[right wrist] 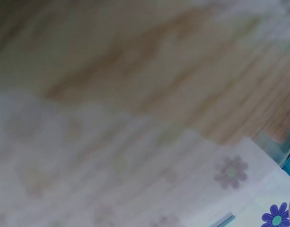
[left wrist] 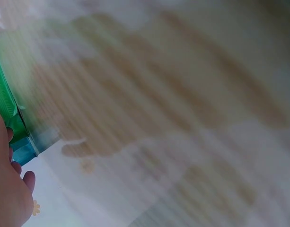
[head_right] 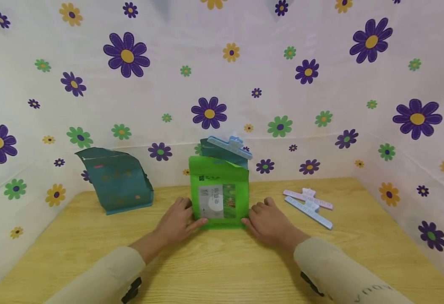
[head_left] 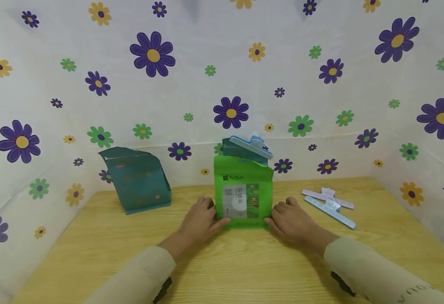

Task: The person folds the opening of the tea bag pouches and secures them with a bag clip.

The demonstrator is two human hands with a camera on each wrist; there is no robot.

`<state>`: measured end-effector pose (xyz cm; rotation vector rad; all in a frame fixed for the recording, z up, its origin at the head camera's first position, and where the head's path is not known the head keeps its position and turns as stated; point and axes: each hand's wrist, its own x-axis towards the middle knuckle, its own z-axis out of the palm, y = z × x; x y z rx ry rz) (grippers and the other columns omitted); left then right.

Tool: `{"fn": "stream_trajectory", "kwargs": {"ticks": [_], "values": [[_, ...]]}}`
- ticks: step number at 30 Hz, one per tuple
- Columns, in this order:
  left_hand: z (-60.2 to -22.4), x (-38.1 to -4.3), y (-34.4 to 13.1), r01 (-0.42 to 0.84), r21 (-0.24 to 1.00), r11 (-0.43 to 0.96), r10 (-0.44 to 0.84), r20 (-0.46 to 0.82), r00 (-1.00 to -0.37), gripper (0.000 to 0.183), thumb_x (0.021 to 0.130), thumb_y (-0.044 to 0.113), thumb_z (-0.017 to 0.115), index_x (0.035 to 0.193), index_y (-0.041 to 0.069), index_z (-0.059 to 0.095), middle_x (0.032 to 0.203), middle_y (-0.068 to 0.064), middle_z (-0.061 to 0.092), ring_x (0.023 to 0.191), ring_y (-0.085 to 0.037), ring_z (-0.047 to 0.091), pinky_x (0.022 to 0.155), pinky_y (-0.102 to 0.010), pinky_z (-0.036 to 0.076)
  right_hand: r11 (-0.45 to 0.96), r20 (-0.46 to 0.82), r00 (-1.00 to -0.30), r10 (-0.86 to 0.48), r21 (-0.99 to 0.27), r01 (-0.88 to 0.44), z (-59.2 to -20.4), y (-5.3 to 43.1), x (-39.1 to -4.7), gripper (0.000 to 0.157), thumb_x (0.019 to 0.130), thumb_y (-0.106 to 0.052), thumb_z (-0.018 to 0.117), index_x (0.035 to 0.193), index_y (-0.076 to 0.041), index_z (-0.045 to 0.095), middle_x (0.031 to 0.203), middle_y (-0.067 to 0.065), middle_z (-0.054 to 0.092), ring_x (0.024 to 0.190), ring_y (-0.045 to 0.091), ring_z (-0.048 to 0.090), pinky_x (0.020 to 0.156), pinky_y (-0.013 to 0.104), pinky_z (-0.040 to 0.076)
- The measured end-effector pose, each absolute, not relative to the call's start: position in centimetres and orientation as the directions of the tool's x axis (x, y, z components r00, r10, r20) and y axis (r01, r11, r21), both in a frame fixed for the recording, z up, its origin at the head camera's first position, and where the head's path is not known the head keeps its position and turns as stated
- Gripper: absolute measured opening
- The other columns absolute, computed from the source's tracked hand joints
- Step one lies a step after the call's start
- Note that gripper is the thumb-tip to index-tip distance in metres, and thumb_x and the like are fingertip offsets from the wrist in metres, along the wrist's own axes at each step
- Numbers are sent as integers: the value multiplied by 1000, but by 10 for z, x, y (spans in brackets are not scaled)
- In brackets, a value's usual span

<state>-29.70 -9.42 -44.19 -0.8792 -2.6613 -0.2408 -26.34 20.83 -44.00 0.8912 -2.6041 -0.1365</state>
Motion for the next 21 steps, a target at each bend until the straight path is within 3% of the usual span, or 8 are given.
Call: {"fn": "stream_trajectory", "kwargs": {"ticks": [21], "values": [[-437, -296, -95, 602, 68, 796, 549, 340, -764, 59, 96, 56, 58, 124, 5, 68, 100, -8, 57, 88, -20, 40, 75, -32, 39, 803, 288, -749, -596, 220, -554, -440, 206, -266, 32, 105, -35, 48, 85, -14, 60, 83, 2, 64, 77, 20, 57, 85, 41, 33]]}}
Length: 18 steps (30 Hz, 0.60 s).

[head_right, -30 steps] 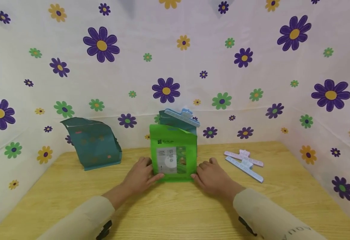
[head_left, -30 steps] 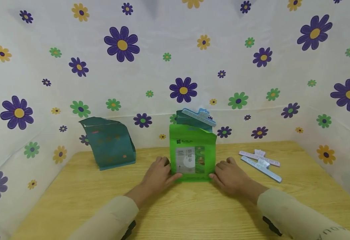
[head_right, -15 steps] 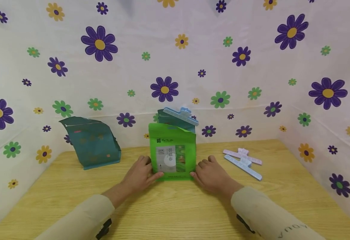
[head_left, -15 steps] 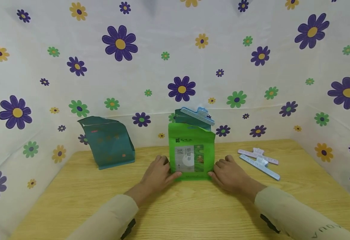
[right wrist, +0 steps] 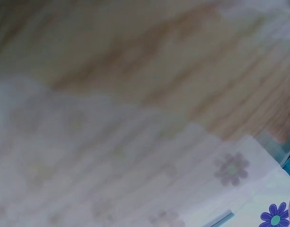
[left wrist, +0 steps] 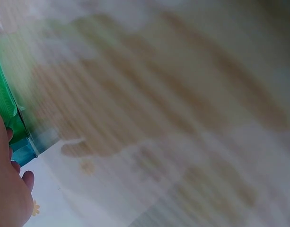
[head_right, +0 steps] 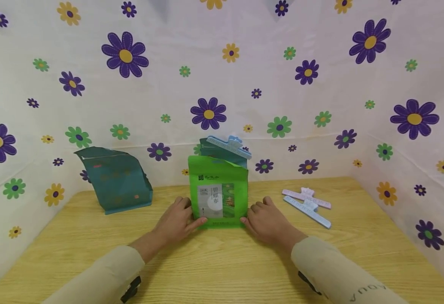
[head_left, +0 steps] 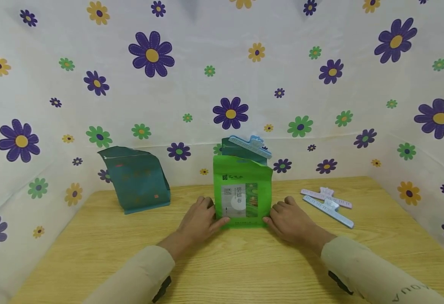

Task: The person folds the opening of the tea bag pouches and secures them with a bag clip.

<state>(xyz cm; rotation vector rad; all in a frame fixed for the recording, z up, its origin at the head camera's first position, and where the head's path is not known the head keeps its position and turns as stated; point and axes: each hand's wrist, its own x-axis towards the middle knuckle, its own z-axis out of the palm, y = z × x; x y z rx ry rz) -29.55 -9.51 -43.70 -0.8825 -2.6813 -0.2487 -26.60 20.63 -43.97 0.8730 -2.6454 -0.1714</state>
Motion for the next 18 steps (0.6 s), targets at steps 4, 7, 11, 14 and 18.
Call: {"fn": "stream_trajectory", "kwargs": {"ticks": [4, 7, 11, 14, 18], "values": [[-438, -294, -96, 605, 80, 792, 548, 341, -764, 59, 96, 55, 58, 123, 4, 68, 99, -8, 56, 88, -20, 41, 76, -32, 40, 806, 288, -752, -592, 210, -554, -441, 205, -265, 32, 104, -35, 48, 84, -14, 60, 82, 1, 64, 76, 20, 56, 85, 41, 33], [-439, -291, -97, 602, 84, 794, 543, 348, -764, 58, 96, 55, 59, 121, 4, 69, 99, -7, 56, 88, -20, 41, 76, -33, 41, 805, 293, -750, -593, 208, -555, -442, 204, -262, 32, 104, -35, 48, 83, -14, 59, 81, 1, 64, 76, 20, 56, 85, 41, 33], [-444, -285, -98, 596, 96, 797, 542, 321, -777, 59, 96, 56, 56, 123, 5, 68, 99, -6, 55, 89, -19, 40, 75, -32, 40, 800, 281, -749, -600, 202, -565, -446, 203, -257, 32, 104, -36, 48, 83, -14, 59, 83, 2, 66, 78, 20, 58, 84, 41, 34], [-446, -287, -98, 601, 95, 793, 546, 324, -772, 59, 97, 57, 55, 123, 6, 69, 97, -5, 55, 87, -18, 40, 74, -30, 38, 799, 282, -747, -602, 206, -566, -446, 203, -257, 33, 104, -35, 48, 82, -14, 60, 83, 2, 66, 78, 20, 59, 83, 40, 33], [-440, -296, -97, 607, 73, 792, 550, 348, -759, 59, 96, 58, 55, 119, 5, 70, 96, -6, 55, 85, -19, 39, 71, -29, 37, 801, 289, -747, -599, 219, -557, -440, 205, -266, 34, 105, -36, 47, 82, -14, 60, 83, 3, 66, 77, 20, 58, 83, 41, 33]]}}
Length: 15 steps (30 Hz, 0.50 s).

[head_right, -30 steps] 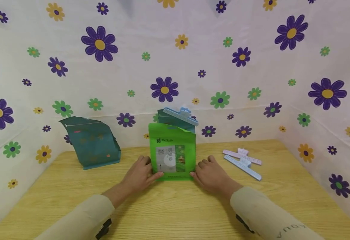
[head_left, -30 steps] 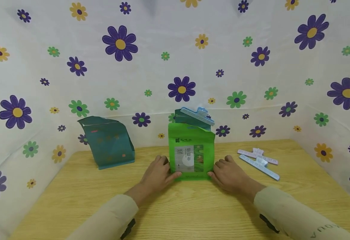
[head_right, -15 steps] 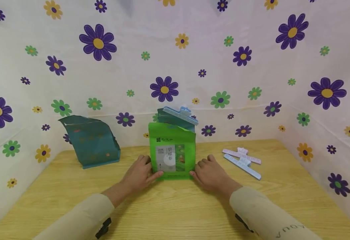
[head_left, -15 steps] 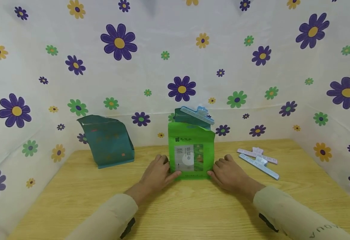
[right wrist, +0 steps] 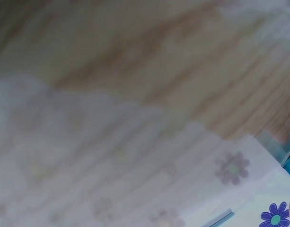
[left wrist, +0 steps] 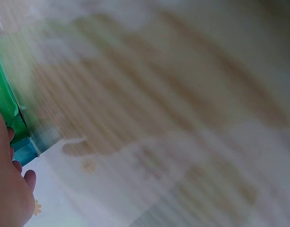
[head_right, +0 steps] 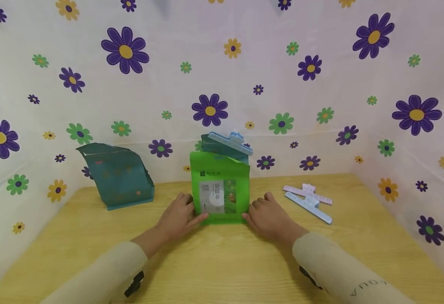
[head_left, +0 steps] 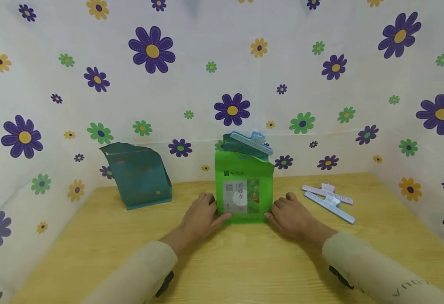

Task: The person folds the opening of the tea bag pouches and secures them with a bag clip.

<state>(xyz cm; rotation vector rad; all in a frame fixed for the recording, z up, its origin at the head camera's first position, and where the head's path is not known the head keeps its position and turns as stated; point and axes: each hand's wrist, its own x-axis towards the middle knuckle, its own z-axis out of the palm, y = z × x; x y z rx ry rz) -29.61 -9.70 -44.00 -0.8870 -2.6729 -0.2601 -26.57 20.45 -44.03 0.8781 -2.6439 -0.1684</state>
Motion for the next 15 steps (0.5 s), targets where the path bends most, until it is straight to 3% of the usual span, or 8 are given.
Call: {"fn": "stream_trajectory", "kwargs": {"ticks": [9, 15], "values": [[-430, -307, -90, 597, 60, 800, 543, 349, -763, 59, 97, 57, 55, 110, 1, 70, 100, -10, 57, 87, -22, 41, 74, -33, 40, 796, 324, -727, -606, 247, -553, -431, 211, -276, 33, 104, -34, 49, 80, -13, 58, 82, 4, 66, 77, 22, 59, 82, 42, 33], [-436, -299, -93, 583, 88, 807, 538, 298, -789, 59, 97, 55, 56, 113, 0, 69, 102, -11, 58, 89, -23, 42, 79, -35, 40, 793, 316, -728, -608, 221, -567, -440, 208, -270, 34, 104, -35, 49, 77, -15, 56, 79, 2, 64, 75, 20, 58, 81, 42, 33]]}}
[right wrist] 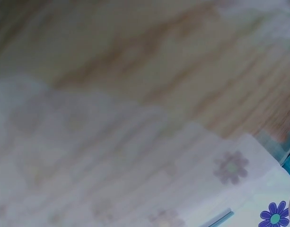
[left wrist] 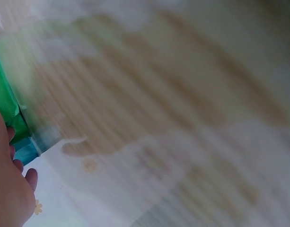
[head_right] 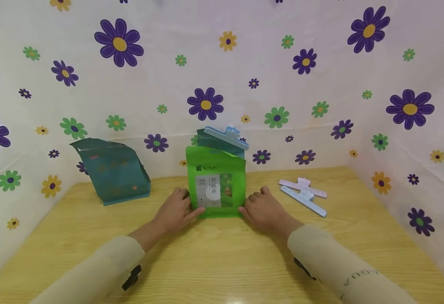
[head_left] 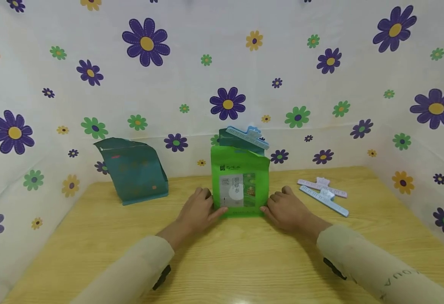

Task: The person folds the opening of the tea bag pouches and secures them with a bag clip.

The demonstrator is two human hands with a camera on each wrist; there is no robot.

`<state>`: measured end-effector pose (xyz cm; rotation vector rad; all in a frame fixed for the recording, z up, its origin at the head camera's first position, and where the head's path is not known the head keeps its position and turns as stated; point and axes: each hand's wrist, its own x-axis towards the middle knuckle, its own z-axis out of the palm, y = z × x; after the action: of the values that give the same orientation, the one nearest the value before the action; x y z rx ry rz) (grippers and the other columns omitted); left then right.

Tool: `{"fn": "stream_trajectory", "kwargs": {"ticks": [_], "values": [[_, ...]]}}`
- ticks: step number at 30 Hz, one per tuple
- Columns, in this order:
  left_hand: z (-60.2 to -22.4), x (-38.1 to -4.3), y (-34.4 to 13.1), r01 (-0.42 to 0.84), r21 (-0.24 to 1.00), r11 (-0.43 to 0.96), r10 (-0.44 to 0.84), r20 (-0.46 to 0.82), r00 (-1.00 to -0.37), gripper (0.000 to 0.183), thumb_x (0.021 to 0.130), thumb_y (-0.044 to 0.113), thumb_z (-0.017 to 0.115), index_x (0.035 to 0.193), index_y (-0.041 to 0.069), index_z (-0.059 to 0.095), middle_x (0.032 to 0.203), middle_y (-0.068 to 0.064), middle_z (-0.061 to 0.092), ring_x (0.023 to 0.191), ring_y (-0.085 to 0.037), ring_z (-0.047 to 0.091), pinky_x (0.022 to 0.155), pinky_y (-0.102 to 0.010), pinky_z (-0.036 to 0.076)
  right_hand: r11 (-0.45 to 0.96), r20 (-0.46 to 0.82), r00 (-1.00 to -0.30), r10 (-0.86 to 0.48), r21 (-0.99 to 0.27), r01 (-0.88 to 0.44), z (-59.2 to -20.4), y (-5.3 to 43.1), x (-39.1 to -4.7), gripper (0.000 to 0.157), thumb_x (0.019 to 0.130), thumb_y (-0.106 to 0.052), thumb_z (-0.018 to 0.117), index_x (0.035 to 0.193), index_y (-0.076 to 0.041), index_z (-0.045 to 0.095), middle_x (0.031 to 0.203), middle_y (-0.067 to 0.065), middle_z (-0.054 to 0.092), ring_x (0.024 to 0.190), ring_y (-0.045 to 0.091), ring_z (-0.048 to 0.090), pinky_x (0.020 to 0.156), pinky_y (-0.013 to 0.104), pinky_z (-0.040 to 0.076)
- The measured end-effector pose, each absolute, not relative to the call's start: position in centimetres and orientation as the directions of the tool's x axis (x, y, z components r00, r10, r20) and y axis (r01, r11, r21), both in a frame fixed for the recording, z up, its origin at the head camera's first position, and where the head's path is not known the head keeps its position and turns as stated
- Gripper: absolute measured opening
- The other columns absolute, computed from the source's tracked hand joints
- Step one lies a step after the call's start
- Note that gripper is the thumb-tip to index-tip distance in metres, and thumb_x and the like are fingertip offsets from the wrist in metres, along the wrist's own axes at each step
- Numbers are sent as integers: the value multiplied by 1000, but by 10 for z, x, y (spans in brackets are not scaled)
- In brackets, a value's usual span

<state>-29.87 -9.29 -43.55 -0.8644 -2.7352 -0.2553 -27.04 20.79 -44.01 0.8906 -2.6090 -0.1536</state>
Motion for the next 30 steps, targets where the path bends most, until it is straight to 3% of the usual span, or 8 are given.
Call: {"fn": "stream_trajectory", "kwargs": {"ticks": [6, 13, 21, 30], "values": [[-437, -295, -98, 578, 127, 806, 536, 256, -804, 55, 100, 53, 51, 101, 2, 72, 99, -10, 59, 87, -23, 44, 80, -36, 41, 800, 294, -744, -600, 211, -562, -439, 206, -268, 35, 104, -37, 47, 76, -17, 55, 79, 0, 64, 76, 20, 58, 84, 42, 34], [-421, -295, -98, 574, 127, 809, 538, 234, -810, 52, 102, 53, 48, 98, 6, 69, 105, -9, 59, 91, -22, 46, 77, -35, 42, 834, 309, -775, -552, 186, -520, -426, 205, -270, 34, 104, -37, 48, 76, -19, 53, 77, -2, 61, 72, 18, 51, 82, 40, 31], [-403, -294, -98, 584, 151, 797, 545, 235, -805, 46, 102, 50, 49, 94, 9, 69, 105, -8, 60, 95, -23, 48, 82, -37, 44, 807, 361, -722, -590, 218, -550, -415, 207, -270, 36, 102, -37, 54, 72, -16, 52, 73, -1, 62, 69, 18, 53, 78, 40, 32], [-389, -295, -96, 601, 126, 790, 562, 243, -790, 43, 102, 48, 51, 90, 10, 68, 106, -9, 61, 96, -24, 50, 82, -39, 46, 796, 338, -722, -604, 209, -568, -402, 211, -275, 35, 104, -37, 52, 75, -16, 53, 79, 1, 65, 74, 19, 57, 81, 42, 31]]}}
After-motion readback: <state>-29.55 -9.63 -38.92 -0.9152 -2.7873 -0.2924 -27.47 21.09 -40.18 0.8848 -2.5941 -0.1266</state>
